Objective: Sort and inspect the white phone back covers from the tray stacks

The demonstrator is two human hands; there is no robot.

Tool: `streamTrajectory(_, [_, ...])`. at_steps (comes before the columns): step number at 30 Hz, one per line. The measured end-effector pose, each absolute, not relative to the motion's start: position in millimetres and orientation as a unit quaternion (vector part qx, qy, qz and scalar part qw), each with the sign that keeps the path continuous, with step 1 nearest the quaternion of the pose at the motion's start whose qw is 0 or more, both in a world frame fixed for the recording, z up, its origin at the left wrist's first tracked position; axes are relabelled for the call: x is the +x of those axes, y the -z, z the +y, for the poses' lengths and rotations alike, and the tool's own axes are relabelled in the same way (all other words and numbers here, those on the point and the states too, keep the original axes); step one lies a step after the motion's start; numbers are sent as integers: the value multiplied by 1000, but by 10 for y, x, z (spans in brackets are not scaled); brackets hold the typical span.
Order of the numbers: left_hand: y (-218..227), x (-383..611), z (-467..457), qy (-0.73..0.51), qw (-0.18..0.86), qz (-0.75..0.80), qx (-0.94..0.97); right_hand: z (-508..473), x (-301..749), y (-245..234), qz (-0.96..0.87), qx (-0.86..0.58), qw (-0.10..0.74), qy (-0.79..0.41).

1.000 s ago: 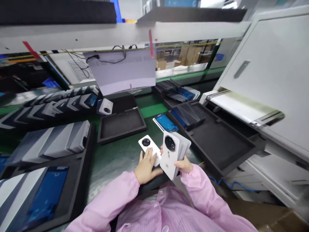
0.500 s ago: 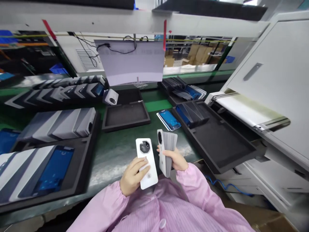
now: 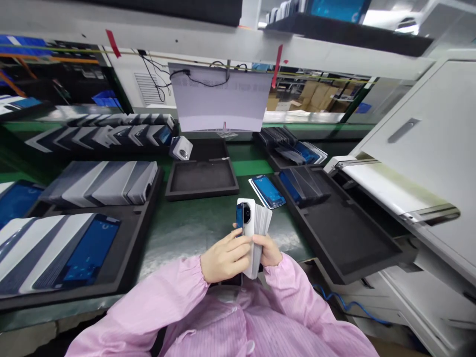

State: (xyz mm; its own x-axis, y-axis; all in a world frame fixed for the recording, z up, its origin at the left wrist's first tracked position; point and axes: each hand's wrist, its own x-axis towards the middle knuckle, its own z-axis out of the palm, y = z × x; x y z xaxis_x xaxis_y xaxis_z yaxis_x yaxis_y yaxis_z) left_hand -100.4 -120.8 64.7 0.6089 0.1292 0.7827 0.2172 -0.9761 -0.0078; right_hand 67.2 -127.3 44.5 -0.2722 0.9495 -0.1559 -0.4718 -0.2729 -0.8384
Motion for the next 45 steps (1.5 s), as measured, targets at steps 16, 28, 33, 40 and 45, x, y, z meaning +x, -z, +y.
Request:
streamTrajectory(16, [-716,-1037,-665,515,-377,-304,-707,-682,640,-473,-615,-306,496,-532])
streamTrajectory(28, [-605,-1044,-592,513,-567,-331,-553,-540,549,-197,-494,-269,520,-643])
streamTrajectory(33, [-652,-1202,-388,573,-623,-361,-392,-512,602,-141,-411,-278,540,-680])
streamTrajectory(40, [-479,-927,-248,627,-408,-430,-506,-543,550,-85,-437,-276,529,-673])
streamTrajectory(45, [-180,-607,-328,649,-285,-387,-590,-610,513,-146,-538,-286,522,-597])
